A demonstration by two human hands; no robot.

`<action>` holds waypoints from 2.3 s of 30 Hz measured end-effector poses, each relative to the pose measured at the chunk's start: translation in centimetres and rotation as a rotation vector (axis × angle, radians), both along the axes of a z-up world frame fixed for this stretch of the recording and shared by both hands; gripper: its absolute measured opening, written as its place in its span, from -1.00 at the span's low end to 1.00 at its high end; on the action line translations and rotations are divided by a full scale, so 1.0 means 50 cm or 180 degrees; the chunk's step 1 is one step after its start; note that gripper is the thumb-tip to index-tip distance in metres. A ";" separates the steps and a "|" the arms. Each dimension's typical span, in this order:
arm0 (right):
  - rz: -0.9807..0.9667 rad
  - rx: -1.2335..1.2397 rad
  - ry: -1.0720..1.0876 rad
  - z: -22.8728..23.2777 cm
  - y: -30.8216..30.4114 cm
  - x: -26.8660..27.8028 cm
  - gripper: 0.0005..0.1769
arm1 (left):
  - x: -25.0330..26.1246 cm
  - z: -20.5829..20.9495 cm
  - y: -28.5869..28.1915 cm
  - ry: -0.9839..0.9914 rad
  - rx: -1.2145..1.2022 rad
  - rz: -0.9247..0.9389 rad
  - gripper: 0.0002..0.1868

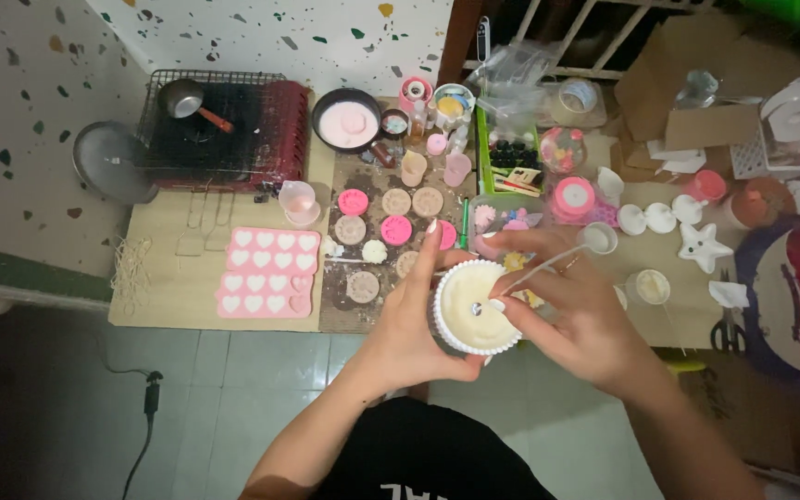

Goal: Assembling and decorating flower-shaped candles using various wax components and tools.

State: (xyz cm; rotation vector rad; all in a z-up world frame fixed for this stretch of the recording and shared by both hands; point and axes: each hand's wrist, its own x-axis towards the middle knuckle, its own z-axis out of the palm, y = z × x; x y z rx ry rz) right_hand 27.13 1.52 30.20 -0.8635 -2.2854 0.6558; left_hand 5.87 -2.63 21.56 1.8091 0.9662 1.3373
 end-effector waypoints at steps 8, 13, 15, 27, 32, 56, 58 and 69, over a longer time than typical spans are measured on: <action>0.0001 -0.0233 0.0164 -0.020 0.002 0.005 -0.85 | 0.006 0.011 -0.007 -0.0038 -0.0072 -0.0070 0.49; -0.0027 -0.0085 0.0103 -0.022 0.001 0.005 -0.87 | 0.007 0.013 -0.008 -0.0015 -0.0040 -0.0043 0.50; -0.0010 -0.0079 0.0122 -0.023 0.000 0.004 -0.86 | 0.006 0.016 -0.007 -0.0006 -0.0070 -0.0052 0.50; 0.0023 0.0324 -0.0054 -0.007 0.008 -0.010 -0.78 | 0.003 0.017 0.005 -0.0028 -0.0133 -0.0029 0.47; 0.0063 0.0385 -0.0093 -0.002 0.019 -0.016 -0.75 | -0.001 0.017 0.012 -0.0008 -0.0171 -0.0046 0.47; 0.0257 0.0018 -0.0185 0.010 0.019 -0.031 -0.83 | -0.008 0.038 0.025 0.0198 -0.0274 -0.0106 0.47; 0.0344 0.0178 -0.0183 0.013 0.019 -0.033 -0.81 | -0.009 0.045 0.023 0.0279 -0.0368 -0.0077 0.46; 0.0321 0.0141 -0.0194 0.012 0.020 -0.039 -0.84 | -0.014 0.042 0.026 0.0349 -0.0421 -0.0056 0.45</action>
